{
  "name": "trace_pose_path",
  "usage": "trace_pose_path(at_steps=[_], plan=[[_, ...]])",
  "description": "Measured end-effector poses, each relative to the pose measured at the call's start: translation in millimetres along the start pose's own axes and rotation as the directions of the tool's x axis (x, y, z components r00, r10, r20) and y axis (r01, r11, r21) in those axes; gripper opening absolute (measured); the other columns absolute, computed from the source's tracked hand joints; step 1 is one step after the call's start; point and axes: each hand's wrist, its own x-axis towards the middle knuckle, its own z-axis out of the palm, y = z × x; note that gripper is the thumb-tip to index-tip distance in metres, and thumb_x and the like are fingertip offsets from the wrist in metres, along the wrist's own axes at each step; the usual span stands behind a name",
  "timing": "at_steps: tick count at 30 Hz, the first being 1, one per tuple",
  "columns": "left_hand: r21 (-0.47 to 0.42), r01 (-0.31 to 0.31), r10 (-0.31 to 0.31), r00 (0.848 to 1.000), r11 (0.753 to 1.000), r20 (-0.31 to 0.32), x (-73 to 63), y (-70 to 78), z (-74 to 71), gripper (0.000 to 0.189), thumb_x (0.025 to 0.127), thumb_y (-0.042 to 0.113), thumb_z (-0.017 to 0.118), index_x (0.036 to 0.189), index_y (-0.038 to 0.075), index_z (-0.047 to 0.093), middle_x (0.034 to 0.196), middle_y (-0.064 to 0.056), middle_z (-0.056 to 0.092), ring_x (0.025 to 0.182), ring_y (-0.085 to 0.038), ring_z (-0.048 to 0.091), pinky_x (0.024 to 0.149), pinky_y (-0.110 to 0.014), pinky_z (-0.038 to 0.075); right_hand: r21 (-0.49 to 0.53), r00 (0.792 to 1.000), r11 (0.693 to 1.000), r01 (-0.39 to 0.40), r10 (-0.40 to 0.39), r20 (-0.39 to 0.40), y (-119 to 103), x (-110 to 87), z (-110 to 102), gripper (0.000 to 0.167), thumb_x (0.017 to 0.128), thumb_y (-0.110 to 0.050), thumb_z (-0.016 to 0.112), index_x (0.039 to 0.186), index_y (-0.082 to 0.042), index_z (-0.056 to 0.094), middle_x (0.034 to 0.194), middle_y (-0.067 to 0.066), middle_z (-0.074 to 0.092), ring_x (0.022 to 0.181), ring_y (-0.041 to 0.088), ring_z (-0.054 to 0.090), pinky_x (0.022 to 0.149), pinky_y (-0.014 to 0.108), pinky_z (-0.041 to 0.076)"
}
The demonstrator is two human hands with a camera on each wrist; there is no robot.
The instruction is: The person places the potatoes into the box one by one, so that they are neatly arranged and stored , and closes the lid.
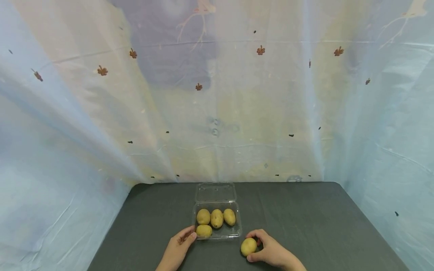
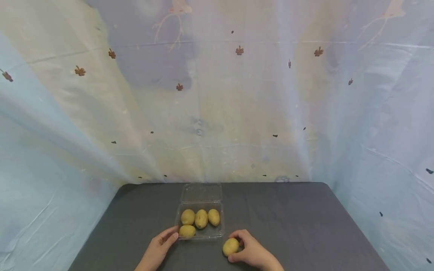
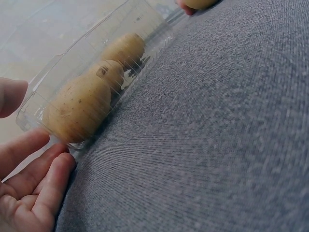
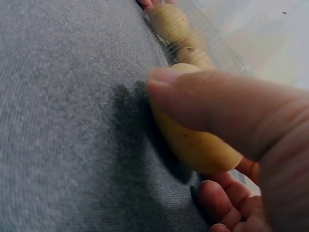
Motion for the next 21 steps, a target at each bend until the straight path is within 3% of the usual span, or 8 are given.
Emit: trace_pose_path(at_steps=[13,21], plan=[[0.0,-0.003,0.003,1.0,1.0,-0.021,-1.1,0.5,0.5,0.063,0.096,0.046,0.057,0.136,-0.001,0.052,0.135,-0.017,0.055,0.12,-0.029,0.054,0.095,-0.039,0.049,-0.06,0.999,0.998,0.024,-0.026,-0.039,-4.3,0.5,7.1,0.04,0.073,-0.025,0.086,0.098,-0.01,0.059,0.102,0.008,0.046,0.087,0.022,0.045,0.068,0.025,0.04],[0.003,-0.017,0.017,0.999,1.0,-0.032,-0.6,-1.1,1.6,0.06,0.096,0.045,0.057,0.135,-0.001,0.054,0.134,-0.017,0.055,0.121,-0.03,0.054,0.096,-0.04,0.048,-0.077,0.992,0.997,0.012,-0.022,-0.121,-6.0,-1.2,2.7,0.04,0.076,-0.027,0.083,0.1,-0.005,0.058,0.084,0.003,0.056,0.072,0.014,0.053,0.057,0.024,0.045]])
